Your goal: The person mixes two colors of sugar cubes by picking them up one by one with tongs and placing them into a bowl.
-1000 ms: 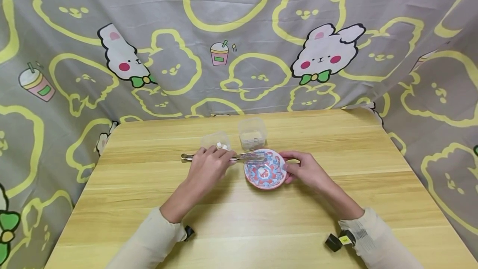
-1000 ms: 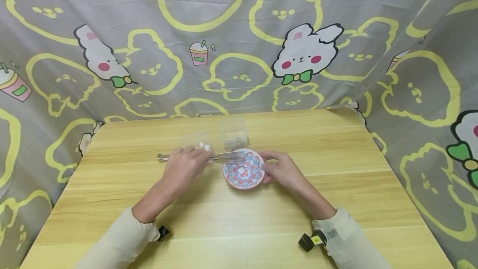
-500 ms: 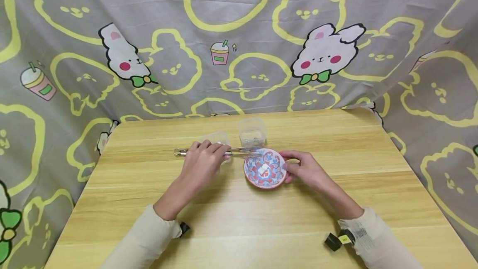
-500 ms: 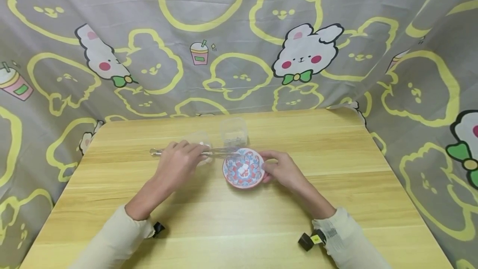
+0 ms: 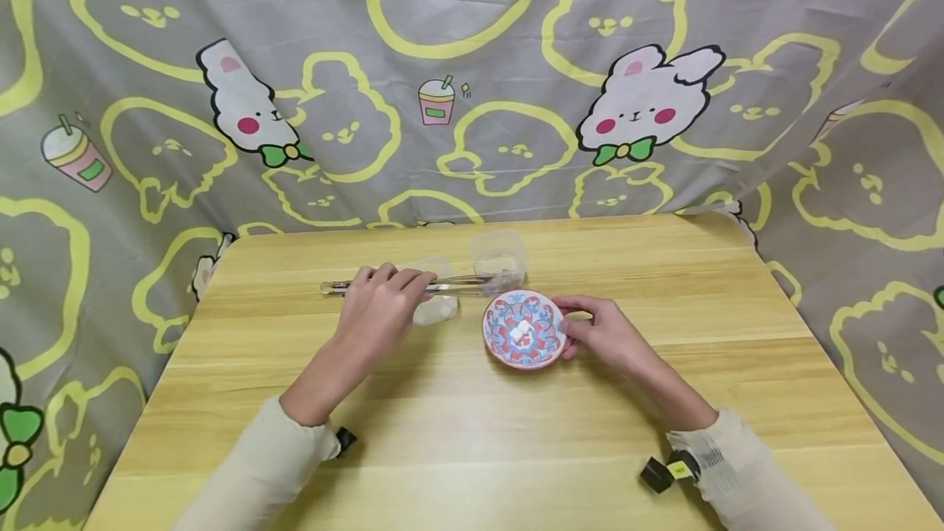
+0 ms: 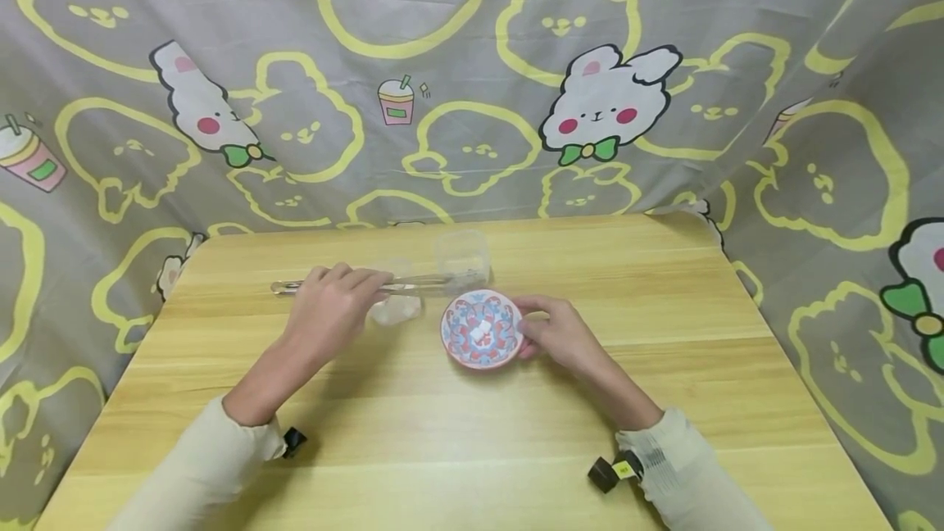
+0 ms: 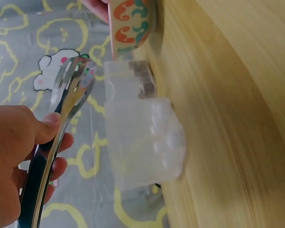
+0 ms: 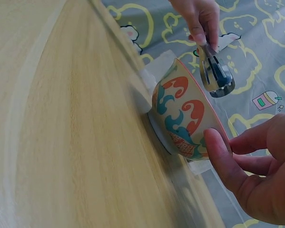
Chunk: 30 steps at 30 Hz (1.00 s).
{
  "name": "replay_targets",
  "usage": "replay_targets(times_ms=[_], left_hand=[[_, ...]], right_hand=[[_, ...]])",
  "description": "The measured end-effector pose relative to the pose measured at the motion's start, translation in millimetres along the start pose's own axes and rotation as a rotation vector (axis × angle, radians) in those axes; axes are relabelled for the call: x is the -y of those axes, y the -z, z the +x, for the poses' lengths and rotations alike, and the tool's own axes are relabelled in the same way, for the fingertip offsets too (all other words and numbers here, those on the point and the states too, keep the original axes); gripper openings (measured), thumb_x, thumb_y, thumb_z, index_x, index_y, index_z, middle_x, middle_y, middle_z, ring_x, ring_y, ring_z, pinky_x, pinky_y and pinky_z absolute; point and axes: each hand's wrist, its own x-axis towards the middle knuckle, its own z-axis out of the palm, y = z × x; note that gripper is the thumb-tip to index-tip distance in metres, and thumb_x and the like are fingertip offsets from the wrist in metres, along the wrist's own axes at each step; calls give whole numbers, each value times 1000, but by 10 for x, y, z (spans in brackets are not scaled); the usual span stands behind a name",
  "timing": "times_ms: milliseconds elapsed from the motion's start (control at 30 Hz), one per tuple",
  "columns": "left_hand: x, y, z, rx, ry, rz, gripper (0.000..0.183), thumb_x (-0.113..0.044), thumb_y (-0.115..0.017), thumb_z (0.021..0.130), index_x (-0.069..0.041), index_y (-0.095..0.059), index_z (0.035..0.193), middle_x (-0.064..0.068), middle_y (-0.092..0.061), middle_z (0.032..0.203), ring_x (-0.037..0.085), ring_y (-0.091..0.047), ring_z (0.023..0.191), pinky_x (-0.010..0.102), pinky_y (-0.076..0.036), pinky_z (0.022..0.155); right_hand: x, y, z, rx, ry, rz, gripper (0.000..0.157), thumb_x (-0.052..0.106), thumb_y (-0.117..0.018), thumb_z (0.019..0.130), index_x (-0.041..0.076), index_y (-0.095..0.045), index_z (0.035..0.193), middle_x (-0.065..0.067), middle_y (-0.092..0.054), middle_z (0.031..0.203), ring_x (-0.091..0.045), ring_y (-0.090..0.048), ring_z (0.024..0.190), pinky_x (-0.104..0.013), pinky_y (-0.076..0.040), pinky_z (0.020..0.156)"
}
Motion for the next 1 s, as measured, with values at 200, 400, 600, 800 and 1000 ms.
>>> replay_targets(times_ms=[200, 400, 600, 800, 1000], left_hand=[[93, 1, -73, -8, -18, 36, 20, -22, -78, 92, -14, -80, 110, 4, -81, 103, 27, -72, 79, 38, -51, 64], [191, 39, -120, -2, -10, 44, 20, -21, -77, 93, -14, -79, 111, 5, -81, 103, 29, -72, 80, 41, -51, 66], [289, 82, -151, 1, -3, 64, 21, -20, -77, 93, -13, -79, 113, 6, -81, 102, 30, -72, 80, 42, -51, 65], [376, 124, -158, -11, 1, 99, 20, -18, -79, 91, -13, -80, 110, 6, -81, 101, 31, -72, 79, 42, -51, 65], [444, 156, -132, -22, -22, 161, 15, -18, -79, 90, -14, -80, 105, 5, -82, 99, 29, -71, 77, 42, -50, 69]], right_hand=[[-13, -7, 18, -2, 5, 0, 46, 1, -58, 101, -7, -51, 146, -31, -57, 141, -19, -72, 71, -36, -64, 68], [-16, -4, 16, -6, 5, 4, 47, 0, -58, 100, -7, -51, 146, -32, -57, 142, -19, -72, 71, -35, -64, 68], [-6, 3, -7, -7, 11, -1, 47, 1, -58, 100, -8, -51, 146, -33, -58, 139, -18, -71, 71, -35, -63, 68], [-26, -2, -5, -7, -10, 4, 47, 2, -58, 101, -7, -51, 146, -32, -57, 141, -18, -72, 71, -36, -64, 69], [-29, 3, 14, -2, -10, 5, 47, 2, -58, 101, -7, -51, 146, -32, -57, 141, -18, -73, 71, -37, -64, 69]])
